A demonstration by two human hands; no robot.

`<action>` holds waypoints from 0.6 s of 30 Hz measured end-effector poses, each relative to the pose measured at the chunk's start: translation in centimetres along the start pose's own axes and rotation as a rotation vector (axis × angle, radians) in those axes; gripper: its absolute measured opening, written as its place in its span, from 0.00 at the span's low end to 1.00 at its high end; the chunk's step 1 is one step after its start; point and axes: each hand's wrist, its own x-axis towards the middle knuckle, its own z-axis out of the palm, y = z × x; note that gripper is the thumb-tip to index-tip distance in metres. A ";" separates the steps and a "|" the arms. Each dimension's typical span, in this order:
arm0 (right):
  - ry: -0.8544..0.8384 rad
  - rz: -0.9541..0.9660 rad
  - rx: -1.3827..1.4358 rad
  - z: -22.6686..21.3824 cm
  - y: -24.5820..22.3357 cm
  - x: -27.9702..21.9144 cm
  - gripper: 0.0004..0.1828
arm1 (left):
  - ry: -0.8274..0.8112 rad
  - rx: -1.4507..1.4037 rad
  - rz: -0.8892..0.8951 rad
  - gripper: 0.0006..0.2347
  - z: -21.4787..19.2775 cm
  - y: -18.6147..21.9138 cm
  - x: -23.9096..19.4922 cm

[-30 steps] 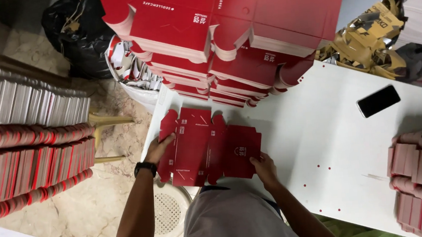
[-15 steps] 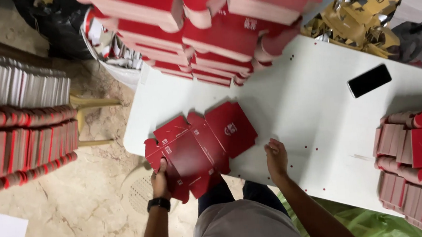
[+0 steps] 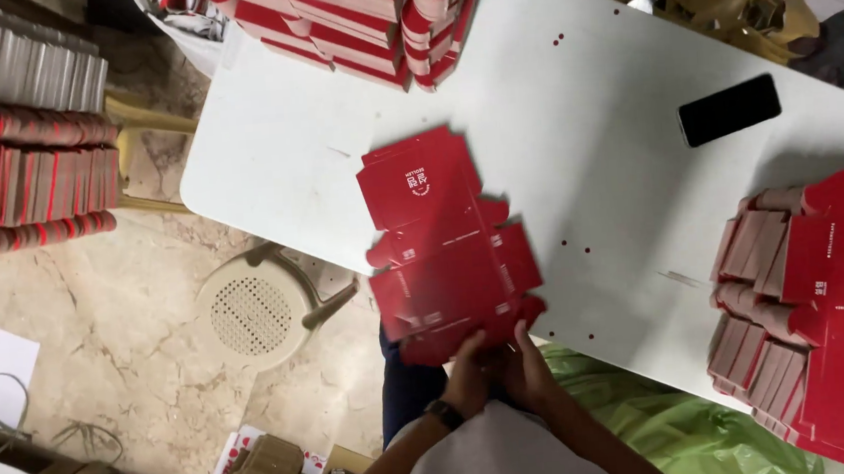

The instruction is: Organizing and inspecting stacks of flat-folded red cardboard boxes on a work table in a factory setting.

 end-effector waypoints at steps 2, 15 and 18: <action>0.139 -0.009 -0.053 6.8 -2.4 -4.0 0.45 | -0.086 0.103 -0.029 0.15 0.1 -2.4 0.8; 0.543 -0.404 0.054 -3.1 -3.7 -3.2 0.27 | 0.179 1.581 1.499 0.14 8.0 18.3 6.4; 0.569 -0.376 0.045 -1.1 -3.5 -7.2 0.34 | 0.005 1.794 0.990 0.36 12.5 20.9 9.2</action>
